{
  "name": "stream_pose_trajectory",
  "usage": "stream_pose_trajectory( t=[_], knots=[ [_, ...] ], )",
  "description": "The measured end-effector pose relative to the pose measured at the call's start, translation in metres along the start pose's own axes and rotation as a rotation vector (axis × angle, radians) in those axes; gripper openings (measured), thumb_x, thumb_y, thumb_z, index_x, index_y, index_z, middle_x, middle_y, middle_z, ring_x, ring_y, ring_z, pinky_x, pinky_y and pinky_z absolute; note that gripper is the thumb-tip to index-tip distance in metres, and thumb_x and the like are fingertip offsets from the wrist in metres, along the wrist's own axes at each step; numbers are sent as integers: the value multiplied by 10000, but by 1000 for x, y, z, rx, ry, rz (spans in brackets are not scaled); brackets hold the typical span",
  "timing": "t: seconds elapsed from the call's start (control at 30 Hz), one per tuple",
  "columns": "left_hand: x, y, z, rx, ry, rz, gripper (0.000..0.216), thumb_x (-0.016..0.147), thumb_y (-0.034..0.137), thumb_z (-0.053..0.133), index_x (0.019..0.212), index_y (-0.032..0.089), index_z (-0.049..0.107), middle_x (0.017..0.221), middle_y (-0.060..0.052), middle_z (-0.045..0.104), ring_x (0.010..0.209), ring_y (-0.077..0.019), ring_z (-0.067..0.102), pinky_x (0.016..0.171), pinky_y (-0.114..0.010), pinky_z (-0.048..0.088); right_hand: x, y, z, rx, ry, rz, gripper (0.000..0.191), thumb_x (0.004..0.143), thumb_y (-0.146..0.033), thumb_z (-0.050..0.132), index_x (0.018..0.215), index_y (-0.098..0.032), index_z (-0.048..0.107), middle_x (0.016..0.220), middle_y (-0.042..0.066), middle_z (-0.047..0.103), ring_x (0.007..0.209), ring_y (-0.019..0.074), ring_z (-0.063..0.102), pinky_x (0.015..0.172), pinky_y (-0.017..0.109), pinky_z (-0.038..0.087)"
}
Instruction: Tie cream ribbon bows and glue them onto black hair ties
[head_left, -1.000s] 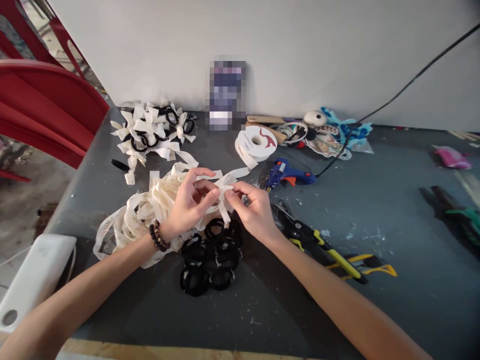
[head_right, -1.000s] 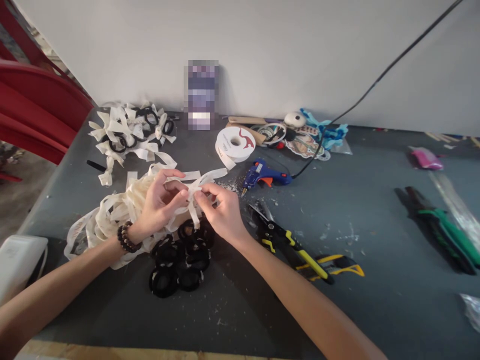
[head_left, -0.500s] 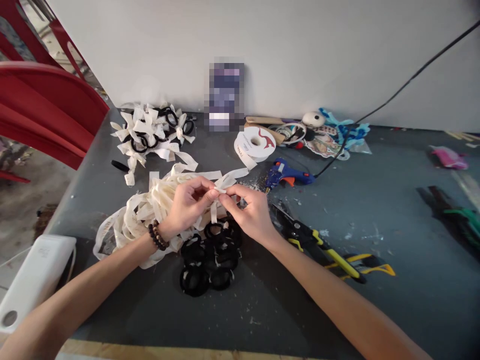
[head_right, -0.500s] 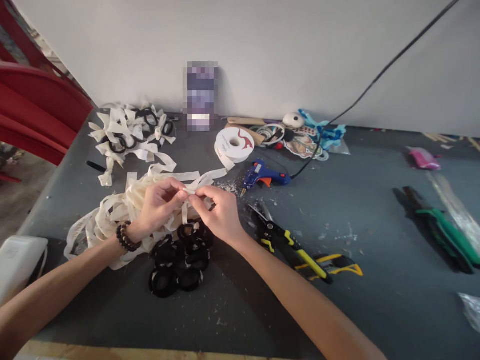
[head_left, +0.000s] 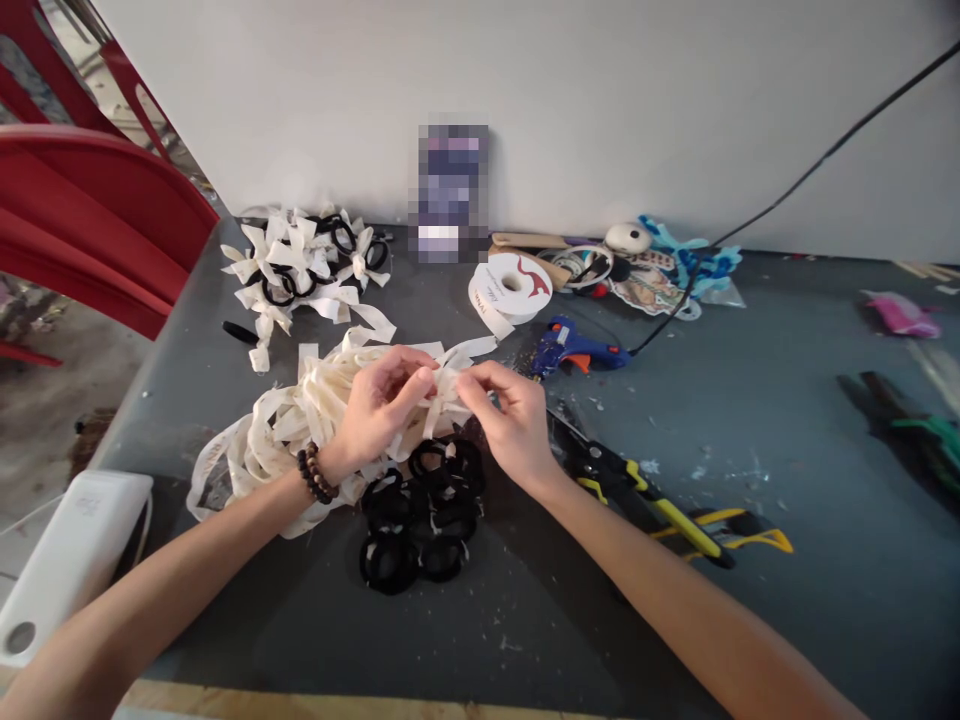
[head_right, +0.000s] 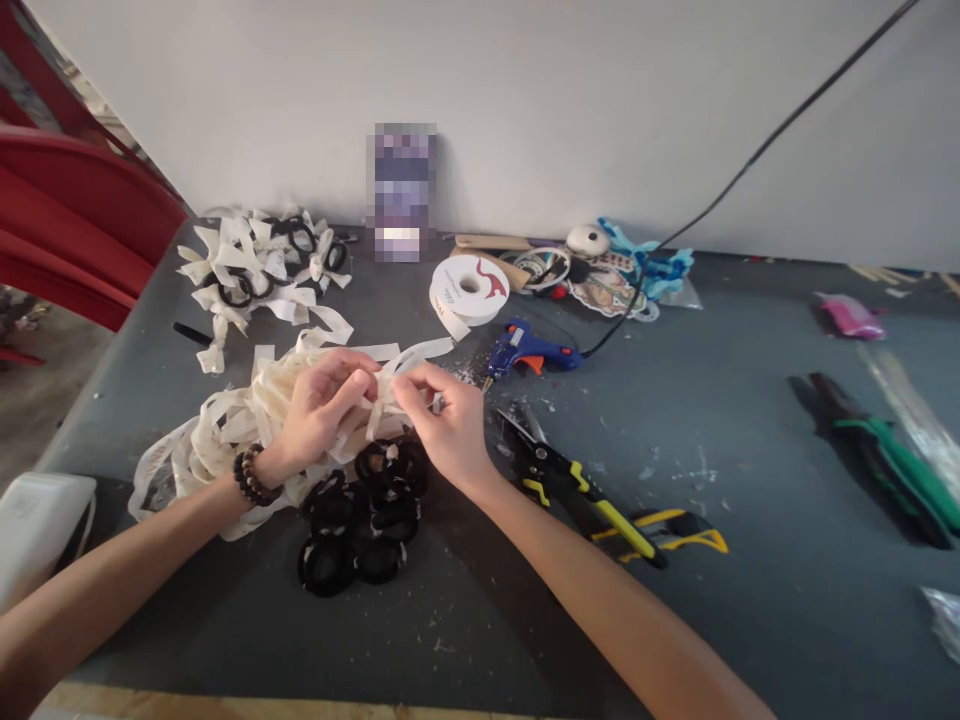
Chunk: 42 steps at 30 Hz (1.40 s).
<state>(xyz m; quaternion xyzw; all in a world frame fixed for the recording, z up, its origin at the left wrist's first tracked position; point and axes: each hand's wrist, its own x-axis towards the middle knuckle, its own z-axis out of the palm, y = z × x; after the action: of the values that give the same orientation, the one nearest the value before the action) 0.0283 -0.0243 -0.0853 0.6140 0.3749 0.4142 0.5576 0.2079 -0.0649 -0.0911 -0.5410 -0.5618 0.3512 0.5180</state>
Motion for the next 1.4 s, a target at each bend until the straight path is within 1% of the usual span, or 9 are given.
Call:
stream_pose_trajectory(
  t=[0.13, 0.23, 0.33, 0.47, 0.67, 0.77, 0.87, 1.0, 1.4],
  knots=[
    [1, -2, 1, -78, -14, -17, 384, 881, 373, 820, 1159, 175, 642, 939, -34, 705, 714, -90, 638, 594, -189, 505, 2, 5, 1, 121, 143, 31, 249, 977, -416, 666, 824, -223, 702, 717, -17, 664, 672, 149, 585, 654, 287, 453],
    [2, -2, 2, -164, 16, -37, 348, 896, 327, 807, 1152, 171, 630, 888, -24, 702, 676, -83, 629, 574, -178, 510, 3, 10, 2, 181, 188, 25, 263, 970, -447, 680, 826, -228, 699, 732, -15, 668, 682, 154, 607, 650, 288, 474],
    [2, -2, 2, -223, 71, -53, 365, 903, 296, 803, 1184, 174, 605, 873, -24, 723, 686, -91, 652, 582, -176, 529, 3, 14, 3, 239, 161, -28, 354, 1007, -510, 610, 813, -238, 725, 725, -3, 675, 681, 168, 620, 653, 311, 486],
    [2, -6, 1, -276, 16, -40, 363, 919, 265, 794, 1188, 182, 565, 983, -60, 770, 837, -124, 729, 745, -214, 605, 0, 12, 3, 287, 74, -70, 526, 1077, -541, 439, 786, -243, 760, 753, 30, 736, 695, 182, 661, 671, 340, 501],
    [2, -15, 0, -323, -79, -21, 389, 912, 252, 804, 1178, 203, 525, 1038, -66, 757, 836, -139, 742, 756, -242, 629, -3, -3, 2, 123, -61, 60, 172, 954, -405, 720, 913, -238, 718, 708, -15, 742, 644, 160, 696, 642, 299, 520],
    [3, -16, 0, -281, -102, 39, 545, 875, 222, 833, 1320, 228, 518, 1253, -94, 692, 834, -116, 729, 758, -230, 634, -3, -4, 2, 98, -57, 113, 182, 936, -407, 732, 997, -236, 720, 679, -22, 737, 614, 155, 690, 616, 288, 509],
    [2, -14, 0, -230, -104, 60, 670, 890, 215, 809, 1457, 286, 459, 1288, -85, 644, 831, -115, 727, 753, -237, 643, -3, -4, 2, 96, -66, 136, 235, 942, -419, 712, 1080, -233, 747, 657, -25, 725, 606, 156, 681, 608, 287, 498],
    [0, -12, -1, -150, -105, 46, 786, 893, 215, 799, 1549, 330, 381, 1295, -87, 623, 854, -128, 735, 754, -249, 645, -2, -6, 1, -22, -54, 80, 183, 922, -385, 719, 932, -221, 798, 648, -19, 700, 586, 140, 625, 583, 279, 467],
    [-2, -2, 1, -31, -6, 33, 478, 919, 279, 784, 1354, 173, 619, 1080, -92, 767, 904, -153, 751, 806, -251, 651, -6, -1, 2, -152, 69, -15, 160, 919, -323, 692, 911, -222, 816, 699, -5, 752, 595, 151, 644, 617, 290, 505]
  ],
)
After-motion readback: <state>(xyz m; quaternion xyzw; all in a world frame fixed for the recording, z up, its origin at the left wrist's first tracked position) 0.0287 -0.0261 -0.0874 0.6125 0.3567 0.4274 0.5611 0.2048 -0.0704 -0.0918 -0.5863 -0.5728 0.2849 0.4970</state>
